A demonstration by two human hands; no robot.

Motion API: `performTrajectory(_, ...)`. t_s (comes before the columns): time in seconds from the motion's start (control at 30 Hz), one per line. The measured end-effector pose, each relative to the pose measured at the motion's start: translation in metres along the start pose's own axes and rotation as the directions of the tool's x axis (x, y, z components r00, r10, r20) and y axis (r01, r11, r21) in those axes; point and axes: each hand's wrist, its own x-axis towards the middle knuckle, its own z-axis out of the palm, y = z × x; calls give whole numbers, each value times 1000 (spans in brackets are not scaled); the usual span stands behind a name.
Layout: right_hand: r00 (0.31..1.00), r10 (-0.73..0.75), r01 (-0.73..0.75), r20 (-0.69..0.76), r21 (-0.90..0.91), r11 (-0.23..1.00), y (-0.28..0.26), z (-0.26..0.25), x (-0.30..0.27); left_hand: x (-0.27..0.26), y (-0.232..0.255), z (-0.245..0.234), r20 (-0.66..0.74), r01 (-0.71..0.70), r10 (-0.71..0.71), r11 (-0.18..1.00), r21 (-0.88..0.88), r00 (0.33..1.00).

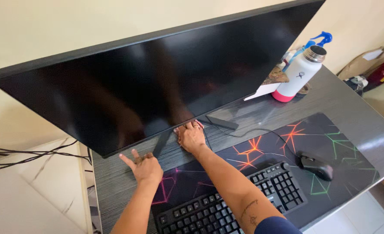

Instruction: The person cleans a computer desk setup using a cloth. They wipe the surface of a white desk, moving a keyboard and mouse aside, and clean around a monitor and PC tower. They then move to a second desk with a dark surface, wiping the area around a keyboard, mouse, and monitor.

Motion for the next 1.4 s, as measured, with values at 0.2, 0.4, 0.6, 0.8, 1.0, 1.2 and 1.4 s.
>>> performTrajectory(0.2,992,96,-50,77,-467,883,41,22,-40,3,-2,7,5,-18,18,1000,-20,1000)
performTrajectory(0.4,911,413,-360,-4,-499,788,31,18,-61,15,-7,23,-65,-30,24,994,-106,998)
performTrajectory(0.6,995,99,-88,25,-265,960,-84,13,-65,23,-6,32,-92,-36,28,995,-91,995)
performTrajectory(0.8,950,21,64,311,-261,963,-30,-13,-100,17,-11,29,-88,-77,75,997,-27,993)
performTrajectory(1.0,945,313,-317,-89,-475,821,-5,-2,-85,19,-9,36,-104,-63,60,998,-27,993)
performTrajectory(1.2,998,54,-50,17,-199,979,-101,29,-112,17,-13,29,-131,-68,60,996,-60,990)
performTrajectory(1.4,938,-160,-340,306,900,-274,-47,-69,-199,-14,-24,24,-229,-18,-90,902,-431,969)
